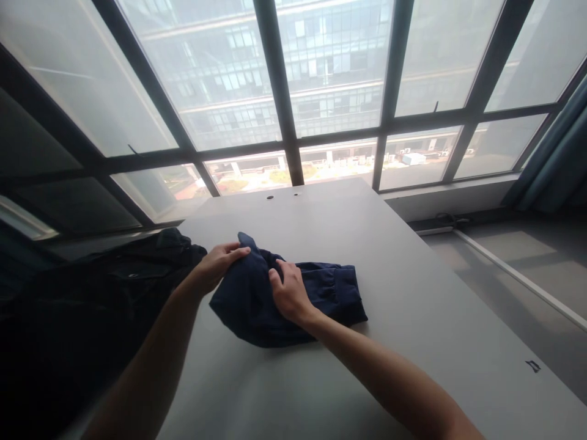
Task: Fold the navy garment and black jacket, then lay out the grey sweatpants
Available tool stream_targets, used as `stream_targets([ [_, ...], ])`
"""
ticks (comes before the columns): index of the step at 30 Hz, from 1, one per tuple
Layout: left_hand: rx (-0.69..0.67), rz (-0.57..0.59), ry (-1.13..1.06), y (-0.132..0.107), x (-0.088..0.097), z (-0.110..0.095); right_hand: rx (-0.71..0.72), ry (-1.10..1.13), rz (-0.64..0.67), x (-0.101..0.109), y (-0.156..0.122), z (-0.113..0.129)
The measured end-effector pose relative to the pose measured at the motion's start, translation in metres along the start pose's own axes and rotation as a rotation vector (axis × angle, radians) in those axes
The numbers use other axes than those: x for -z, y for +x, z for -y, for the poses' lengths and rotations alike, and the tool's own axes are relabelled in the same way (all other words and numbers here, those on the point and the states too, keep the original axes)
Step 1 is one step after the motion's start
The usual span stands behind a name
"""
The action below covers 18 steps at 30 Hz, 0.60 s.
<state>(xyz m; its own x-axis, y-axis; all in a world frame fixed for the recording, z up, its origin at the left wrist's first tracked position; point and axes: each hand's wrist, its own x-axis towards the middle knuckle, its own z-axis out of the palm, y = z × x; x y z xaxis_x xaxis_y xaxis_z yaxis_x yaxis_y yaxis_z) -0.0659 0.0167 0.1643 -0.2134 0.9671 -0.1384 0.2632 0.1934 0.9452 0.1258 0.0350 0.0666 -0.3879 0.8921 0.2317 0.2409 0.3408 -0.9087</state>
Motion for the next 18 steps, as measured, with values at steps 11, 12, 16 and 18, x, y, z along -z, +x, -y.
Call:
stream_targets([
  [11, -0.29, 0.036, -0.016, 0.021, -0.154, -0.014, -0.394, 0.655, -0.05, 0.091, 0.004, 0.018],
  [12, -0.287, 0.063, -0.02, 0.023, -0.162, -0.014, -0.393, 0.633, -0.055, 0.098, 0.002, 0.017],
  [16, -0.284, 0.166, -0.038, 0.026, -0.188, -0.006, -0.325, 0.522, -0.032, 0.122, -0.008, 0.005],
  [18, -0.288, 0.231, -0.067, 0.025, -0.198, 0.003, -0.293, 0.463, -0.019, 0.13, -0.015, -0.004],
])
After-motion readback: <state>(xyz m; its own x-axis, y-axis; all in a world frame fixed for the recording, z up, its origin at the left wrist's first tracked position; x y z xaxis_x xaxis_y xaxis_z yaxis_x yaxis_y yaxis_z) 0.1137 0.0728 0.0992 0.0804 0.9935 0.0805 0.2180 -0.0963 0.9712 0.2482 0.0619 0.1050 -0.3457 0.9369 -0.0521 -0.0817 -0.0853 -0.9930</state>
